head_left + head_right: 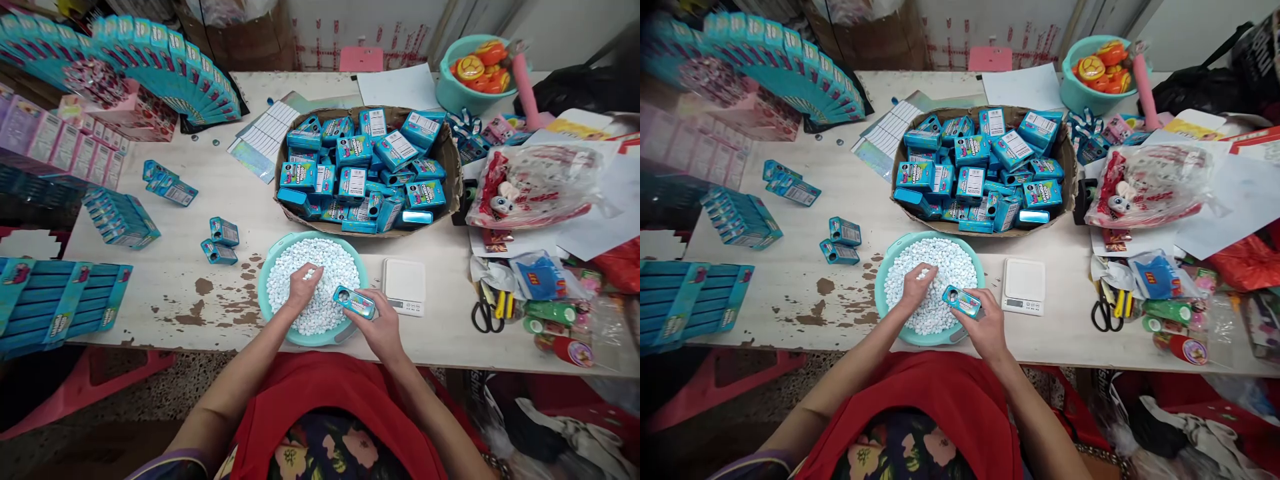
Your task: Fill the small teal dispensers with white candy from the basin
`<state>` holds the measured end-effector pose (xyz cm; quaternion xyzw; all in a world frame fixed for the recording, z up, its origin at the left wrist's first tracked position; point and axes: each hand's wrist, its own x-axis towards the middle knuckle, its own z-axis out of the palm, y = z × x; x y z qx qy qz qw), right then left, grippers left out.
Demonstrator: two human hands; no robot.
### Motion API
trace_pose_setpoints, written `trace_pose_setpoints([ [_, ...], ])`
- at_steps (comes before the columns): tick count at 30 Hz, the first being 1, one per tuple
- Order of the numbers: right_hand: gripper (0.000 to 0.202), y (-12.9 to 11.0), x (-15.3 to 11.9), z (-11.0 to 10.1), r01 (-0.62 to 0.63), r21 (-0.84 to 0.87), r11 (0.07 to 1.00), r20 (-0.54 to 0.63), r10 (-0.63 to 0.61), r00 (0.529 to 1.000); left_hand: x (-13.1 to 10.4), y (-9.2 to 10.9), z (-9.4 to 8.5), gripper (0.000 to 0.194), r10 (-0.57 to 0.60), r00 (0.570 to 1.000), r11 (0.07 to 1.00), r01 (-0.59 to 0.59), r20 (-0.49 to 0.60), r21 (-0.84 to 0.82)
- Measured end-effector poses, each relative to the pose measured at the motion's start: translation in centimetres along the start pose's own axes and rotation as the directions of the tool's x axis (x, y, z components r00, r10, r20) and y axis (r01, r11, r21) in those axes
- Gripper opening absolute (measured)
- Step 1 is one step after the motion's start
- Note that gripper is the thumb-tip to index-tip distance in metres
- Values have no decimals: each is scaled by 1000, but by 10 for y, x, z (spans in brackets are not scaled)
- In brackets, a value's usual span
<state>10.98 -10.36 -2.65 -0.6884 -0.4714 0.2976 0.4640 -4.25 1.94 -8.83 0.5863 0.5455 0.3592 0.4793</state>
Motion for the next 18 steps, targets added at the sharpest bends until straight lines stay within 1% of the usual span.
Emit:
trace_pose_setpoints([
  [1,32,-1,0,3,9,-7,1000,6,-9,1000,-4,11,-2,26,-91,996,987,89,-6,-130],
  [2,32,-2,0,6,19,-15,1000,12,-18,1000,-9,23,-5,26,-168,986,951,164,9,-261],
  [3,31,-3,1,10,31,-25,999,21,-30,999,-14,36,-6,25,-215,976,899,213,39,-383],
  [5,30,-6,2,19,67,-48,997,44,-65,997,-23,59,-8,22,-228,968,786,244,101,-568],
  [7,30,-10,3,27,103,-71,992,71,-98,993,-28,75,-8,20,-195,975,716,217,109,-664],
  [9,30,-15,4,34,124,-96,988,91,-116,989,-29,83,-7,20,-187,980,686,181,70,-705],
  [12,29,-21,7,38,124,-112,986,92,-114,989,-26,85,-7,23,-195,981,692,138,0,-708],
  [15,28,-24,10,37,120,-96,988,83,-112,990,-22,84,-8,24,-183,983,702,117,-20,-702],
  [18,29,-24,13,36,110,-86,990,92,-103,990,-22,87,-9,24,-167,986,704,110,-13,-701],
])
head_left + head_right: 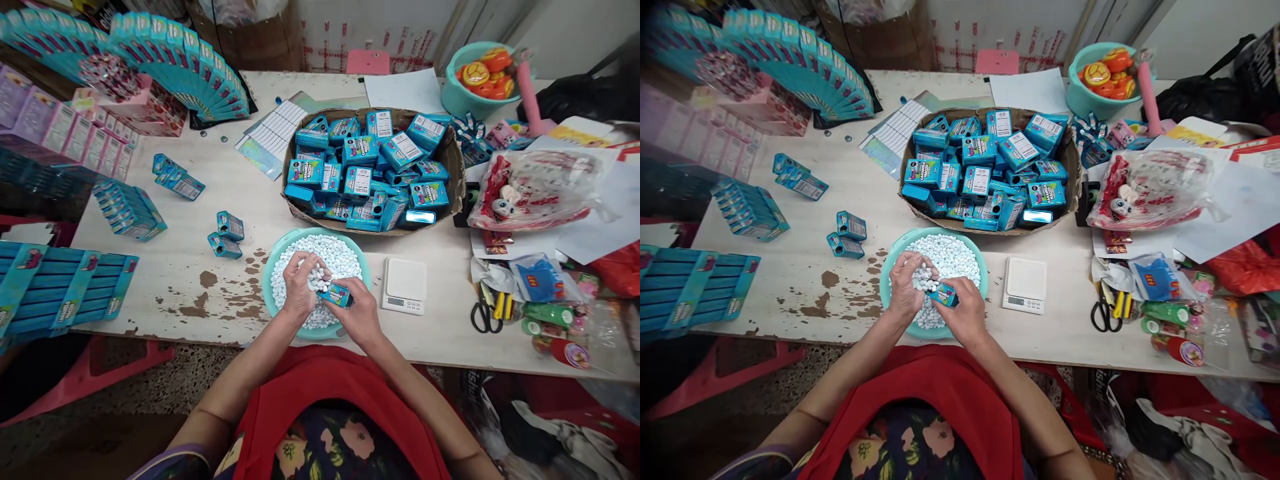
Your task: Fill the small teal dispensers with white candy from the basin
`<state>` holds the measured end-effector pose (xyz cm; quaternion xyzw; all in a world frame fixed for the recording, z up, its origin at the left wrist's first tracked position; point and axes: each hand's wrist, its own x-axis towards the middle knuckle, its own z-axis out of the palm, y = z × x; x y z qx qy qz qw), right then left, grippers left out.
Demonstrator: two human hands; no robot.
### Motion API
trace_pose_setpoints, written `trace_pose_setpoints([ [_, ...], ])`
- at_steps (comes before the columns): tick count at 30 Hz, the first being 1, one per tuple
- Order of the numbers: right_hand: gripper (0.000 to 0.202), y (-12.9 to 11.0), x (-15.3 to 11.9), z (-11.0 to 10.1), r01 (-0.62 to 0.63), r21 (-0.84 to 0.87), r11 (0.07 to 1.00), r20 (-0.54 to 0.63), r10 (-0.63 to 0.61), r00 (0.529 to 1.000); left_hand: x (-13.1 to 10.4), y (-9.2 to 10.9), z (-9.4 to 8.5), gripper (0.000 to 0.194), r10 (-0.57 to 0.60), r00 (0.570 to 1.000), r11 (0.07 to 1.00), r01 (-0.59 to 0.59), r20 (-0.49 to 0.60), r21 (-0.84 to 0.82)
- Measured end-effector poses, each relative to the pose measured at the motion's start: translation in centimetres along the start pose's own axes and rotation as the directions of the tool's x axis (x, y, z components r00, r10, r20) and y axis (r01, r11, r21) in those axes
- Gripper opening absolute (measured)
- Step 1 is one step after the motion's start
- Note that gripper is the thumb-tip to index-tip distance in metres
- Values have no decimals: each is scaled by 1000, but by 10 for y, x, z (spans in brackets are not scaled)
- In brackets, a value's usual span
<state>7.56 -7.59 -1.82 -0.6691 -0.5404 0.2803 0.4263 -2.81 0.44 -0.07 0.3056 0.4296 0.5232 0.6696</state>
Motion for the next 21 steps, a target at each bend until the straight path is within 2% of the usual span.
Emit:
trace_pose_setpoints([
  [8,28,-3,2,-2,-28,78,997,-15,29,999,-1,6,13,31,35,999,999,-35,13,35],
  [14,27,-5,5,-3,-42,96,994,-39,46,998,1,4,15,33,43,999,996,-42,-6,83],
  [21,28,-2,5,-5,-39,94,995,-35,43,998,-1,4,18,28,64,997,995,-67,35,76],
])
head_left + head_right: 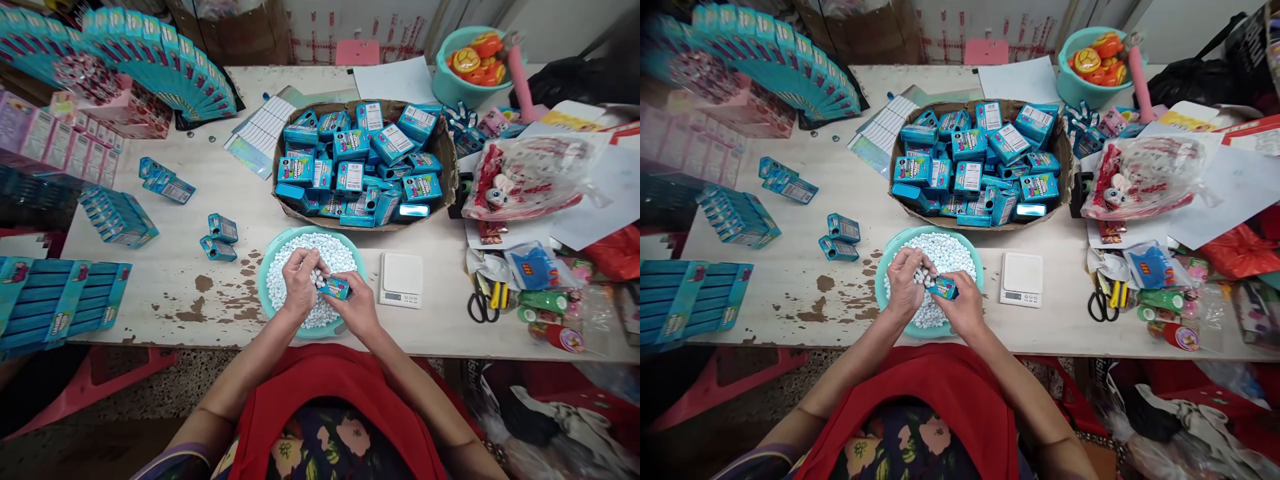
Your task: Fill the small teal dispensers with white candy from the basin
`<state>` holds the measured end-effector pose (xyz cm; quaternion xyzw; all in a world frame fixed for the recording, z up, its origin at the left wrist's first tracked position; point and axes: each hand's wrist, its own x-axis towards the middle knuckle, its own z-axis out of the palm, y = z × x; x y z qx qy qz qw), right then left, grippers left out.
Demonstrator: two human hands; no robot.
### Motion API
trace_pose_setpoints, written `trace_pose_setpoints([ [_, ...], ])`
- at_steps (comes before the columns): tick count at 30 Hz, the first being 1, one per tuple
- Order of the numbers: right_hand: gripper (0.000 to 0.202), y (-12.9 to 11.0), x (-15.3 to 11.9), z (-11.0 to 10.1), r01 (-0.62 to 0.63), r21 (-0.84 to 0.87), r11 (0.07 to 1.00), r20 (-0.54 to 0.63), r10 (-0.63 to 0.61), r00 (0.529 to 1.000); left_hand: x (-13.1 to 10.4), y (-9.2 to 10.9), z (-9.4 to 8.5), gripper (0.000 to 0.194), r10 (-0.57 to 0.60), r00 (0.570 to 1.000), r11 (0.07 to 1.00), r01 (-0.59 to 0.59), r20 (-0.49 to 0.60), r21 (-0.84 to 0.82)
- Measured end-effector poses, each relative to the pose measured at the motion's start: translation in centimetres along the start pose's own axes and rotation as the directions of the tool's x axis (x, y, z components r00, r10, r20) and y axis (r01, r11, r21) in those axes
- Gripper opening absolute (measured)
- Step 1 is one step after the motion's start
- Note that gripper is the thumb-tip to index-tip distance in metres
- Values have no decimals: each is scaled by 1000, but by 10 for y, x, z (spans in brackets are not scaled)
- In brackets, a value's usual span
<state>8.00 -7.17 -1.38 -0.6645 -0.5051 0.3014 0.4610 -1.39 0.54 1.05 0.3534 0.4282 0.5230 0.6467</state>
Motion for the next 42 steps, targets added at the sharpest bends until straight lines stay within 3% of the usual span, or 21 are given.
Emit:
trace_pose_setpoints([
  [11,30,1,3,2,11,49,999,-23,-10,1000,5,-5,4,41,3,999,1000,-4,-41,-19],
  [16,30,4,2,0,-38,132,991,10,37,999,3,5,8,43,-42,999,997,40,-30,-71],
  [25,35,15,1,7,-100,272,957,34,94,995,2,13,1,42,4,998,994,-11,-58,-106],
  [29,35,19,1,4,-93,276,957,-19,102,995,12,9,-10,43,56,993,998,-59,-101,-28],
  [31,34,18,1,3,-90,264,960,-19,99,995,19,-4,-21,41,73,990,991,-58,-121,119],
  [33,35,16,1,-1,-81,274,958,-2,85,996,28,-22,-37,38,53,999,915,-47,-4,400],
  [35,36,14,-1,-11,-61,288,956,-15,68,998,35,-38,-53,28,-16,982,704,-123,188,699],
  [37,36,17,-5,-28,-80,260,962,-71,102,992,44,-45,-65,21,-48,946,464,-263,320,846],
  [39,38,28,-10,-52,-153,195,969,-177,189,966,57,-39,-68,24,66,927,295,-373,370,880],
  [42,43,61,-14,-88,-274,102,956,-373,292,880,92,-15,-56,36,310,864,73,-437,397,896],
])
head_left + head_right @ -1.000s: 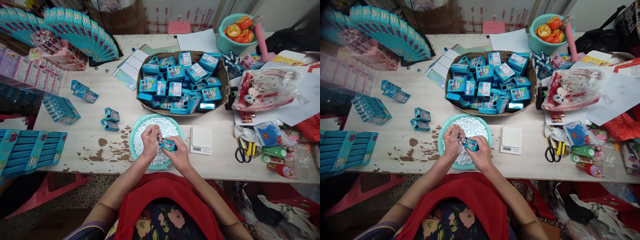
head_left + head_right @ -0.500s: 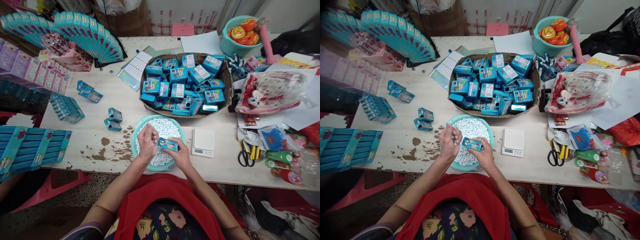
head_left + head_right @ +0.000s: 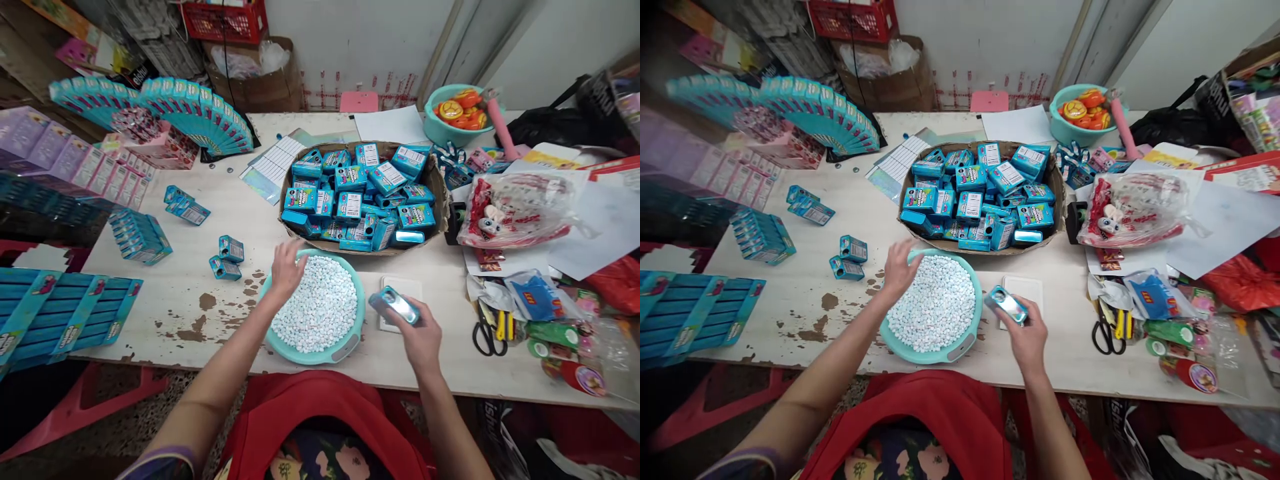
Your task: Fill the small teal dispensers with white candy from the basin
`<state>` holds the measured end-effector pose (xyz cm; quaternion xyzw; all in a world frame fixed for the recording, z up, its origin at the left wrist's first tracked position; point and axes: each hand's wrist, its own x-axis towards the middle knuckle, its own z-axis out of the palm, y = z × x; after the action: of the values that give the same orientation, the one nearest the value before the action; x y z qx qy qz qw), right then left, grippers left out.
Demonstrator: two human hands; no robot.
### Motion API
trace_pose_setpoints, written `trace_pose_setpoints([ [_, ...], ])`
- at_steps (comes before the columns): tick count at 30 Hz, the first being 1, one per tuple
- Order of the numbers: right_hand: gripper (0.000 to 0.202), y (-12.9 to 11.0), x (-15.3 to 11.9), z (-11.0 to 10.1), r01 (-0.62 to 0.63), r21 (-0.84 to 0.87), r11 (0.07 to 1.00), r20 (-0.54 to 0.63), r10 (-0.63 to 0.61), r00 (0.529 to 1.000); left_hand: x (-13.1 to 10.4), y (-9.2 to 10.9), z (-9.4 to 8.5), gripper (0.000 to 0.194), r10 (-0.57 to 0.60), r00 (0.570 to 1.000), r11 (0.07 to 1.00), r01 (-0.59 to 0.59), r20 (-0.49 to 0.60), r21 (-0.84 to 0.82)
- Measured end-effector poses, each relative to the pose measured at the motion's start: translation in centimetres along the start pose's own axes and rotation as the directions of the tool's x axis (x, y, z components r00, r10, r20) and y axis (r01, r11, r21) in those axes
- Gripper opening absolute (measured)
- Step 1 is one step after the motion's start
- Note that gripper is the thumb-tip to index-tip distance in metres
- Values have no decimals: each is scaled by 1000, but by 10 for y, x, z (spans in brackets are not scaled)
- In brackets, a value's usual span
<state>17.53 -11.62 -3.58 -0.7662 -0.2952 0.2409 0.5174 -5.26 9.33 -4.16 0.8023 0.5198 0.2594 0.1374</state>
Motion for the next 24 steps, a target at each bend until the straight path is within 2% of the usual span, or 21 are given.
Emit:
trace_pose_setpoints([
  [1,44,12,8,-8,-11,-39,999,-66,8,998,19,-1,-3,39,22,999,997,-19,-40,79],
  [2,45,24,16,-15,-9,-73,997,-121,0,993,38,-2,-5,42,43,999,987,-38,-29,154],
  [5,45,58,36,-22,31,-117,993,-206,-55,977,85,-8,-2,44,52,984,940,-106,172,324],
  [8,44,83,46,-20,64,-108,992,-233,-88,968,105,-13,2,36,44,954,895,-169,295,414],
  [10,44,94,48,-17,67,-108,992,-234,-91,968,105,-13,-3,29,88,948,892,-211,305,400],
  [12,44,101,50,-15,59,-108,992,-222,-82,972,96,-11,-13,26,118,963,923,-195,241,330],
  [14,45,104,51,-17,66,-98,993,-198,-85,976,79,-5,-24,30,52,993,979,-71,103,193],
  [16,47,101,50,-21,111,-117,987,-166,-130,977,53,3,-30,39,-135,991,988,135,4,-69],
  [17,52,97,47,-24,138,-152,979,-163,-163,973,37,9,-31,45,-250,968,937,246,16,-248],
  [18,59,91,42,-26,161,-197,967,-171,-196,966,19,15,-30,50,-356,931,829,355,83,-432],
  [19,67,82,36,-27,181,-241,953,-187,-229,955,1,21,-28,53,-426,882,664,457,202,-592],
  [20,73,73,27,-26,198,-271,942,-206,-258,944,-18,28,-23,54,-453,822,460,547,345,-700],
  [22,69,52,6,-19,255,-216,943,-176,-294,940,-51,41,-12,51,-365,689,81,693,626,-716],
  [23,64,42,-5,-12,286,-140,948,-104,-302,948,-64,47,-7,48,-292,639,-42,735,712,-677],
  [24,60,32,-15,-3,298,-42,954,-1,-298,954,-74,52,-2,44,-220,604,-126,761,766,-636],
])
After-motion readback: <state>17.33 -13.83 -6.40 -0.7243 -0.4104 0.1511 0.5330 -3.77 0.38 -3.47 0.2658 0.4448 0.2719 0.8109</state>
